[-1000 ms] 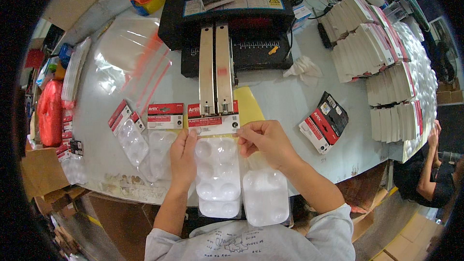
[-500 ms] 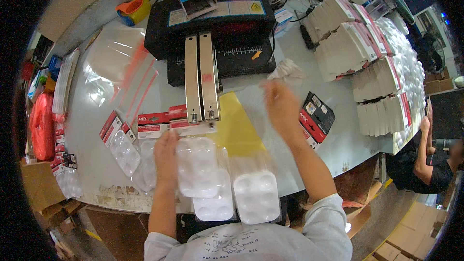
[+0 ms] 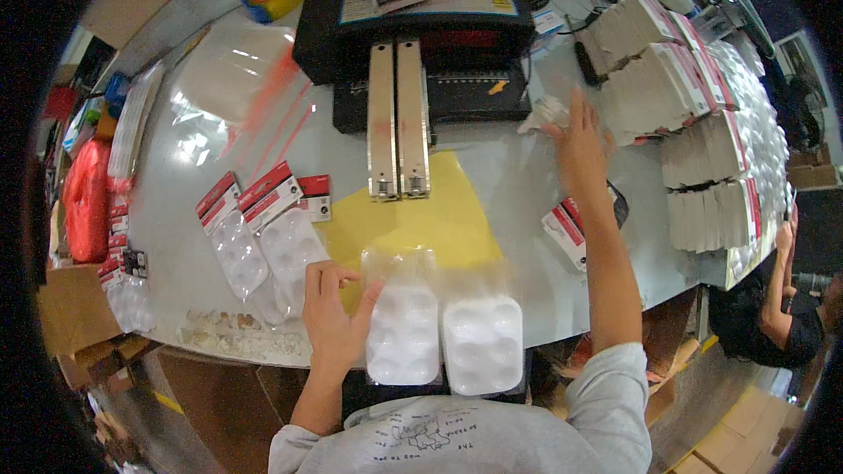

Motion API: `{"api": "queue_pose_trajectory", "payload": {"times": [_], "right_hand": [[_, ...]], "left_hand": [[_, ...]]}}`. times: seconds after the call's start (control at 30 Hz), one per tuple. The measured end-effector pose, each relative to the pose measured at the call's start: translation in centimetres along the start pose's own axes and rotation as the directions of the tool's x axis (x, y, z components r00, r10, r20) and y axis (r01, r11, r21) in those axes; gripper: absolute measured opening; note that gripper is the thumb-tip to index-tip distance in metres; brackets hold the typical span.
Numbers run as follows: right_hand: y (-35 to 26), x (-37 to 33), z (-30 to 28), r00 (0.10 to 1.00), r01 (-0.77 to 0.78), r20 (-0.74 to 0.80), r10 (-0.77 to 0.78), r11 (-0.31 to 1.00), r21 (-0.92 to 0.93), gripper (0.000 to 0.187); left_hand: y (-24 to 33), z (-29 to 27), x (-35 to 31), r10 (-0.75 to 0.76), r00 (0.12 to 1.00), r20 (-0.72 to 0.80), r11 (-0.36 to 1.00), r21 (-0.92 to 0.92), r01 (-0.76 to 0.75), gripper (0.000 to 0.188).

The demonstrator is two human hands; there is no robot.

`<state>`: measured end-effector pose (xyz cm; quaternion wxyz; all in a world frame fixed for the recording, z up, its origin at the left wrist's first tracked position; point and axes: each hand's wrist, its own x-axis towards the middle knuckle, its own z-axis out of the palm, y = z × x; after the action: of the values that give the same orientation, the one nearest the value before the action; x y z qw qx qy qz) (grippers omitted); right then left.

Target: The person repeatedly picks white plastic mixing palettes from a cardboard box, places them into clear plastic bags, inserts red Artix labels, and sets the sealed packages on the table. The process is repeated multiple times with consistent handling of palettes, bags, and labels.

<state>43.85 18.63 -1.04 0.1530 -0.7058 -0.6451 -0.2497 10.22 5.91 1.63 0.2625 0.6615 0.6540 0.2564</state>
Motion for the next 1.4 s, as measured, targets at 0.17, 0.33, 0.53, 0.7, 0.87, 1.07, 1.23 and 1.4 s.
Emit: {"api": "queue_pose_trajectory", "payload": {"times": [0.17, 0.33, 0.53, 0.7, 0.87, 1.07, 1.23, 1.4], "right_hand": [[3.8, -7.0, -8.4, 0.816, -0.462, 0.475, 0.33, 0.866, 0.191, 0.029], [3.4, -11.1, -7.7, 0.867, -0.489, 0.319, 0.384, 0.781, 0.389, 0.078], [2.3, -12.6, -3.7, 0.945, -0.284, 0.224, 0.238, 0.938, 0.199, 0.084], [0.8, -10.8, -7.1, 0.879, -0.411, 0.355, 0.318, 0.884, 0.225, 0.066], [-2.9, -5.9, -14.1, 0.882, -0.467, 0.371, 0.292, 0.426, 0.775, 0.043], [-9.1, -2.7, -15.3, 0.843, -0.291, 0.466, -0.269, 0.501, 0.815, 0.034], [-10.2, -2.6, -15.0, 0.772, -0.454, 0.573, -0.275, 0.392, 0.8, 0.03], [-10.0, -2.7, -14.4, 0.788, -0.293, 0.473, -0.394, 0.436, 0.851, 0.028]], "left_hand": [[0.1, 0.5, -0.2, -0.119, 0.991, 0.062, 0.968, -0.216, 0.13, 0.023], [1.2, -0.2, -1.2, -0.182, 0.971, 0.153, 0.587, -0.776, 0.233, 0.009], [1.5, -0.9, -0.2, -0.282, 0.911, 0.301, 0.559, -0.72, 0.411, 0.019], [2.9, -1.5, 0.1, -0.145, 0.919, 0.367, 0.542, -0.747, 0.384, 0.023], [5.3, -1.9, 0.3, -0.061, 0.879, 0.473, 0.478, -0.759, 0.442, 0.024], [5.3, -2.1, 0.4, -0.02, 0.912, 0.41, 0.615, -0.714, 0.334, 0.018], [4.3, -1.9, 0.3, -0.082, 0.942, 0.325, 0.669, -0.683, 0.294, 0.014], [4.1, -1.6, 0.0, -0.086, 0.953, 0.291, 0.695, -0.668, 0.266, 0.015]]}}
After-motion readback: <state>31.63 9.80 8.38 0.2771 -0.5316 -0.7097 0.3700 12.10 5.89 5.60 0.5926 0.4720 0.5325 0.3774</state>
